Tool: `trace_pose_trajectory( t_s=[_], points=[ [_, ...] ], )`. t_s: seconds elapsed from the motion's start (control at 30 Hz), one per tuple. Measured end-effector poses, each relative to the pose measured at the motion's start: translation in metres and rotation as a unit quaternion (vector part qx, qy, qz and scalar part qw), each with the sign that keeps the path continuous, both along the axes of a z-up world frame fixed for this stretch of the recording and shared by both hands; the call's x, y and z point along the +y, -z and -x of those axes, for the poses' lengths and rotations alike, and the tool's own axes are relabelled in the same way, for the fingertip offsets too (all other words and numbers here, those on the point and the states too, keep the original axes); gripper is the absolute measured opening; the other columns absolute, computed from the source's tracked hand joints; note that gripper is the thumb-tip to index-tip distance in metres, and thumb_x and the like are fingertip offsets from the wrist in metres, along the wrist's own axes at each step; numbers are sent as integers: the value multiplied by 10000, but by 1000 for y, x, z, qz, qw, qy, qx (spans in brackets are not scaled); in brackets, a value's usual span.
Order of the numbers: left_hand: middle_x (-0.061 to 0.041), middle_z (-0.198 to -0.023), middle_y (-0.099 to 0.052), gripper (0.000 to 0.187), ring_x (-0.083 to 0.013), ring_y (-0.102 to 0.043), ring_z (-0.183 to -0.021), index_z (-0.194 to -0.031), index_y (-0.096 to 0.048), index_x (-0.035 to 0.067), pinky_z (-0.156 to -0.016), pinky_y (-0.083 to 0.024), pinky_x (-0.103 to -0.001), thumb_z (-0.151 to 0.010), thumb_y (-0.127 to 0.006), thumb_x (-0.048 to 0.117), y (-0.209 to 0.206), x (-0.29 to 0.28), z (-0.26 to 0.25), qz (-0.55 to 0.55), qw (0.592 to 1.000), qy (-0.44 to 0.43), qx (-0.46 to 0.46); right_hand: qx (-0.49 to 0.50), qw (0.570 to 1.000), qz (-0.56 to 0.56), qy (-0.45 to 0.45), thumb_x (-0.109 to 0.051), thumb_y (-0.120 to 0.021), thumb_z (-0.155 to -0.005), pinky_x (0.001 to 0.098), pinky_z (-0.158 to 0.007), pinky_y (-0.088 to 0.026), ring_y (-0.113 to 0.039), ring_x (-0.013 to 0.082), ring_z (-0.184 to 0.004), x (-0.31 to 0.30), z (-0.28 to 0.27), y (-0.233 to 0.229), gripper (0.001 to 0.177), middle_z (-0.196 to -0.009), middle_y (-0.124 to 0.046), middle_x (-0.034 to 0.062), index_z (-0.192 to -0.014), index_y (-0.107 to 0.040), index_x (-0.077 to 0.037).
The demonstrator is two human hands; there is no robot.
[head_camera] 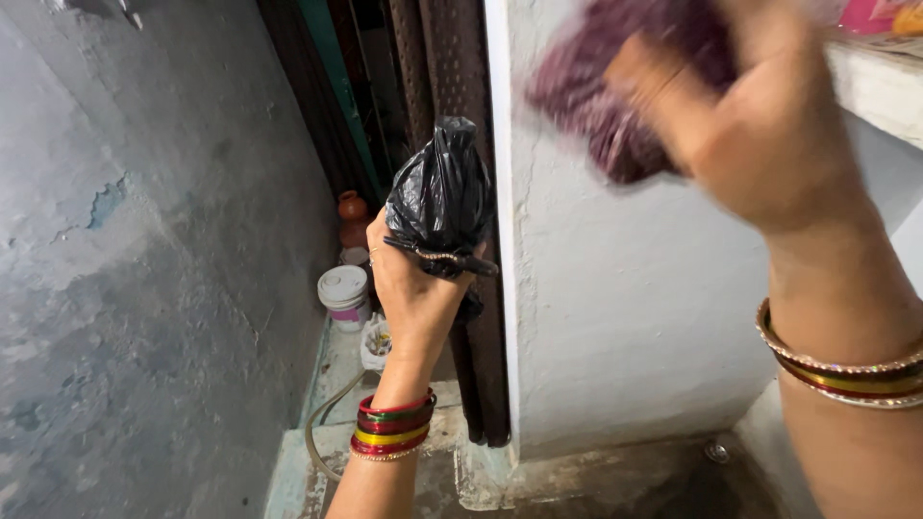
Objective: The person wipes several bathroom items with a purple cloth, including a pink bottle, an orange pump bottle, a small white container, and a black plastic bag. The person places the cleaned items on a small shelf lined with newspaper.
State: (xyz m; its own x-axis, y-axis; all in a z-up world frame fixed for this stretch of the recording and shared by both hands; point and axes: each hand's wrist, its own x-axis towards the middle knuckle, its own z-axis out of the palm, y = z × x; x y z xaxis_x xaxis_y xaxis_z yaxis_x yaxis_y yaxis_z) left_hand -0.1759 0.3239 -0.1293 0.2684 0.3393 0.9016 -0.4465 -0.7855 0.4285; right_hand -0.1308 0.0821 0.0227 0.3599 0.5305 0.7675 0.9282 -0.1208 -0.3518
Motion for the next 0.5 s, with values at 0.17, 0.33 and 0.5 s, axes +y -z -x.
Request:
trace_pose_trajectory(
  t_s=[0.17,0.33,0.5],
  points=[
    [-113,-1264,-622,772,-251,-630,-1155,-1313,-513,17,-1008,-508,-358,-695,-929,221,1,-10,-7,121,985,122,9,-12,995,-77,-66,-77,-634,-1088,273,-854,-597,-666,118,-968,13,-13,16,307,-1199,-684,50,-1385,-559,-63],
    [-123,-1158,-662,625,-224,-666,-1012,-1248,-553,-6,-896,-567,-349,-732,-877,134,4,0,-18,234,930,279,38,174,872,455,41,-140,-711,-859,323,-790,-572,-724,169,-881,31,-4,40,464,-1025,-778,63,-1314,-651,-208],
    [-134,-1061,-691,492,-273,-729,-881,-1242,-608,-23,-795,-614,-435,-804,-749,149,12,7,-8,400,746,523,102,237,927,262,127,-85,-648,-1016,323,-699,-520,-670,199,-797,7,-17,33,311,-944,-746,103,-1324,-662,-127]
  ],
)
